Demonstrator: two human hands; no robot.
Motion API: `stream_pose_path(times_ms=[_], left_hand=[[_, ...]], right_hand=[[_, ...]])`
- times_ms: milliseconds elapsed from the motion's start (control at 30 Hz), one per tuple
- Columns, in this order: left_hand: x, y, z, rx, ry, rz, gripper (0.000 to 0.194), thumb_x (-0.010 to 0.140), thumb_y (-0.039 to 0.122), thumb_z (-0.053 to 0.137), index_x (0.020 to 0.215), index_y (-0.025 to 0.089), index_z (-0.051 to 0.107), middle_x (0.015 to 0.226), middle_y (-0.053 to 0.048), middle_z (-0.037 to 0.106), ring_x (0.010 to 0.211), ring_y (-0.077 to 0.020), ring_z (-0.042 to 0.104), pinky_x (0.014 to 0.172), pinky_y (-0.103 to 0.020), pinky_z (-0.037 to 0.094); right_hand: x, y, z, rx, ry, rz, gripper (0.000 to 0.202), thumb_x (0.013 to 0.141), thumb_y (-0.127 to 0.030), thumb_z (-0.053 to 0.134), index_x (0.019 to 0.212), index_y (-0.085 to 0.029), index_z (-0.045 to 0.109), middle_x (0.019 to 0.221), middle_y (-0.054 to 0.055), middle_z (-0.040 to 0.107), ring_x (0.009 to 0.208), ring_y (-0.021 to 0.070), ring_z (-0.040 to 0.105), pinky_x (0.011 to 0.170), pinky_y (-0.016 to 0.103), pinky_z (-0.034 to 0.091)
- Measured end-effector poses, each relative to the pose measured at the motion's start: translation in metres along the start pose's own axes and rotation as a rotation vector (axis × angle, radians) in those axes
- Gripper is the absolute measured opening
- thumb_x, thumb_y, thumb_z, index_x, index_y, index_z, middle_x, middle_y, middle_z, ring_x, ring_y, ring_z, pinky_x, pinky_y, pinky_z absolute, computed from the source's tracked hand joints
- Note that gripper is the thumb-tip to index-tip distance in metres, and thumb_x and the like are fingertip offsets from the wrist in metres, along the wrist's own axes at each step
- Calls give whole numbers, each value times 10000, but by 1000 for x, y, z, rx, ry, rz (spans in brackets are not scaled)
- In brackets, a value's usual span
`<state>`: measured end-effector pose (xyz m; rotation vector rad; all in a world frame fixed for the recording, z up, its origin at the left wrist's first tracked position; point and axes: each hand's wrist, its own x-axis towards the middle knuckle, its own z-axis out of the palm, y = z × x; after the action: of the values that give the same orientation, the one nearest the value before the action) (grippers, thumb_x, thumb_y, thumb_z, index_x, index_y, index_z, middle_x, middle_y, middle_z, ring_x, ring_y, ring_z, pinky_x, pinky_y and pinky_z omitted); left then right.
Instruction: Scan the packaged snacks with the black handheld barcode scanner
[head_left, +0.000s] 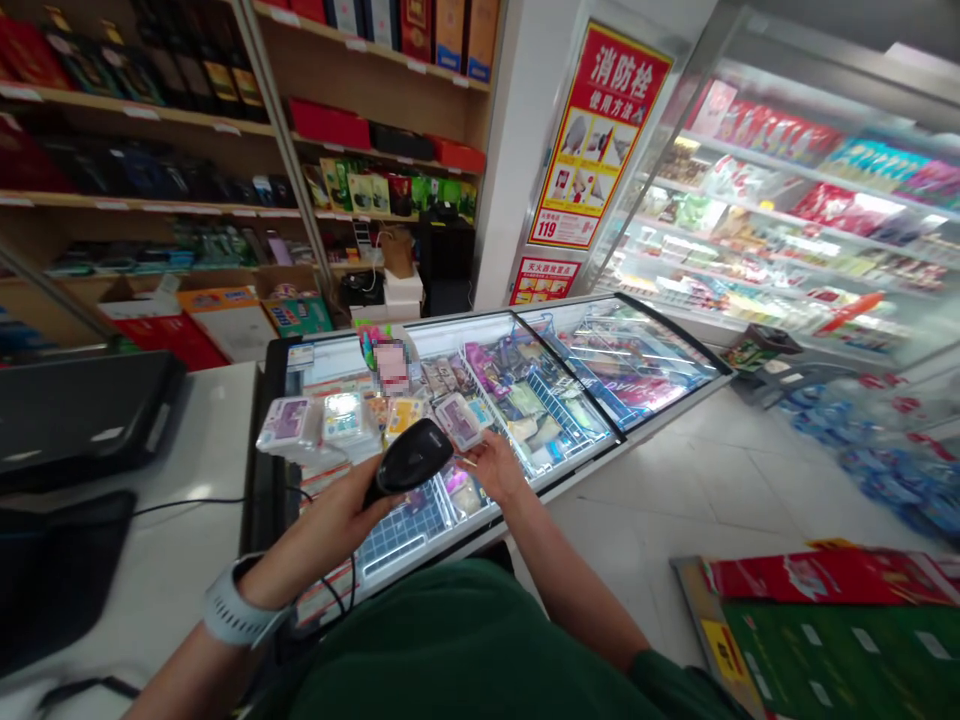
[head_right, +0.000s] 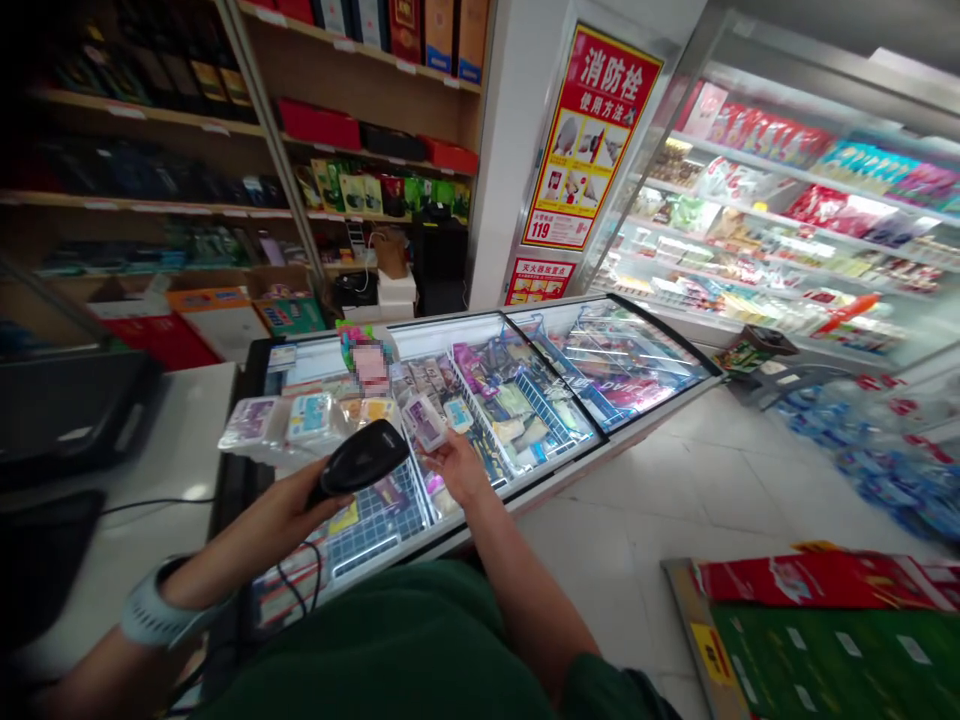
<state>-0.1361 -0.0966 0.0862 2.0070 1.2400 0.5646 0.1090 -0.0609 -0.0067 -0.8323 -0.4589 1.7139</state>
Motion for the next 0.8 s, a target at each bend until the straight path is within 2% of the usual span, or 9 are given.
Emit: stream_pose_path(times_ms=[133, 300, 600, 800], left_hand=[[2, -7, 4, 16, -4, 1, 444, 846, 453, 528, 1204, 191, 538, 1125, -93, 676, 1057, -275, 622, 887, -363, 483], [6, -8, 6, 27, 15, -4, 454, 844, 432, 531, 1225, 184, 537, 1147, -98, 670, 1061, -275, 624, 905, -363, 476], [11, -10, 9, 25, -17, 14, 519, 867, 447, 503, 1314, 187, 471, 1257, -108, 617, 1108, -274, 601, 923, -366, 474], [13, -14, 12, 2, -7, 21, 513, 863, 479, 509, 1283, 184, 498, 1217, -95, 637, 1107, -253, 599, 949, -362, 465]], right_hand=[[4, 4, 0, -2, -12, 4, 309, 805, -418, 583, 982, -178, 662, 871, 60, 736, 815, 185, 686, 705, 303, 543], [5, 5, 0, 11, 2, 7, 261, 797, -405, 605, 904, -175, 669, 773, 34, 731, 743, 166, 682, 709, 291, 533], [4, 4, -3, -5, 14, 14, 292, 797, -420, 588, 908, -163, 672, 808, 51, 734, 757, 166, 677, 713, 290, 521], [6, 6, -8, -12, -6, 9, 294, 777, -431, 612, 915, -178, 670, 796, 44, 731, 765, 178, 673, 698, 292, 519]])
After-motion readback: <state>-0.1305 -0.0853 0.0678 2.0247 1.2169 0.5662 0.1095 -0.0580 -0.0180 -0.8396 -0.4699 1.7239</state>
